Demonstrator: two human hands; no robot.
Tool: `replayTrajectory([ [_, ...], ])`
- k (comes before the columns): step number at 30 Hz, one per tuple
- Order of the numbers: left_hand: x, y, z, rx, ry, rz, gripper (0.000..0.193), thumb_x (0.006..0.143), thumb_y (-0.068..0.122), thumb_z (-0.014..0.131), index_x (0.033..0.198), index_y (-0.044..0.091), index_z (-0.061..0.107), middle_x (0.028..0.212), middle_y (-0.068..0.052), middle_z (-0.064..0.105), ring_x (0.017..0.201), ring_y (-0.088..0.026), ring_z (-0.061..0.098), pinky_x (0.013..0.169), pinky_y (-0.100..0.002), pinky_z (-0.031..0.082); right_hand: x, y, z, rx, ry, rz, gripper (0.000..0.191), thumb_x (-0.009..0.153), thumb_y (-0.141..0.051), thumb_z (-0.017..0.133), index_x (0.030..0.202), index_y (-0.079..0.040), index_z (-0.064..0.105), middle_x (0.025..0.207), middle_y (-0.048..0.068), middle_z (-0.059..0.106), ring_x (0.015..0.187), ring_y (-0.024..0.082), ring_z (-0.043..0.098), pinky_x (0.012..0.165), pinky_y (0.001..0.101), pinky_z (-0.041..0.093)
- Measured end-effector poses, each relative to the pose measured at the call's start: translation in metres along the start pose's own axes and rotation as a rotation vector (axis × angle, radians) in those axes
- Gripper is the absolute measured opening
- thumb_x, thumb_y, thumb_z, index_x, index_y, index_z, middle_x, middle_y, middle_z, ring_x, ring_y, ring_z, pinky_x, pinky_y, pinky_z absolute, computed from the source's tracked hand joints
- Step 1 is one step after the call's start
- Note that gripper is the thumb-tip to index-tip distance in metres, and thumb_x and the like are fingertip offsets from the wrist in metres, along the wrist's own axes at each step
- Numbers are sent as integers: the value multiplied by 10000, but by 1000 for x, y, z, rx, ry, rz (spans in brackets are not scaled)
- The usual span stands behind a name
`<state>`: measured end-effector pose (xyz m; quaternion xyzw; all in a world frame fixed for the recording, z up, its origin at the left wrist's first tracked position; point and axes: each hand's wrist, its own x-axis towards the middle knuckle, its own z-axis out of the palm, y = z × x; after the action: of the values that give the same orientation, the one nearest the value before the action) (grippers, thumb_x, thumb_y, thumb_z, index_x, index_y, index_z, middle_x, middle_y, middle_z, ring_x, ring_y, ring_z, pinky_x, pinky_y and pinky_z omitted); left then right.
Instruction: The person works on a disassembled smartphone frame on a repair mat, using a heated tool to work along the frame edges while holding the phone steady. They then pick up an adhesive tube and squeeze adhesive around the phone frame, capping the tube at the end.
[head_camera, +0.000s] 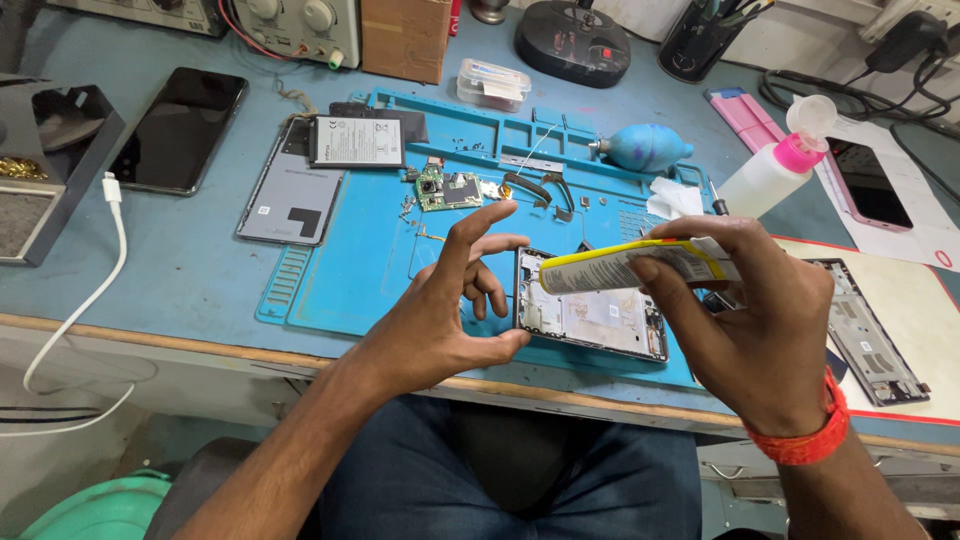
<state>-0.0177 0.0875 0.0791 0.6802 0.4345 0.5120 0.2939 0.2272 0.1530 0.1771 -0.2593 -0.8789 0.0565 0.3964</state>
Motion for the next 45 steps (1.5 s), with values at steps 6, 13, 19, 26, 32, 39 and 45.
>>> replayTrajectory([
  [6,0,-1,0,-11,-17,6,1090,777,89,841,1609,230,150,1554,-175,545,868,-131,673,788,-319,581,-1,1,2,137,-10,71,278,964,-54,757,1195,13,617,1017,137,757,945,183,784,771,270,651],
  [13,0,-1,-1,-38,-16,23,1081,782,57,834,1611,226,159,1569,-191,538,881,-137,682,796,-319,581,-2,3,6,225,-2,96,278,983,-19,737,1217,35,597,1059,152,738,986,202,775,821,290,673],
  [19,0,0,0,-48,-20,15,1070,781,34,814,1608,227,163,1580,-193,522,862,-131,681,820,-315,596,-3,5,8,211,-2,124,288,956,-16,746,1194,41,594,1029,153,745,939,205,782,753,287,664],
  [26,0,-2,0,-63,-27,25,1055,797,20,800,1609,232,160,1600,-198,501,871,-125,700,842,-317,602,-4,7,6,204,-5,101,273,971,-11,736,1199,43,597,1036,156,743,964,208,780,793,291,669],
  [32,0,-3,0,-43,-28,22,1052,797,25,801,1602,236,157,1613,-196,478,878,-123,709,821,-317,608,-6,8,3,147,-9,71,280,957,-10,746,1189,47,600,1012,151,750,949,202,783,785,289,659],
  [39,-1,-2,0,-44,-31,35,1035,800,16,793,1603,233,177,1620,-173,486,865,-138,690,797,-320,597,-8,15,-1,188,37,142,258,999,-3,727,1215,47,597,1024,149,737,959,203,772,810,301,657],
  [45,0,-1,-1,-36,-33,52,1030,800,6,780,1607,228,180,1627,-170,483,858,-144,679,793,-321,582,-10,19,5,402,194,205,232,1046,-20,684,1226,44,553,1117,120,678,1010,181,734,859,316,682],
])
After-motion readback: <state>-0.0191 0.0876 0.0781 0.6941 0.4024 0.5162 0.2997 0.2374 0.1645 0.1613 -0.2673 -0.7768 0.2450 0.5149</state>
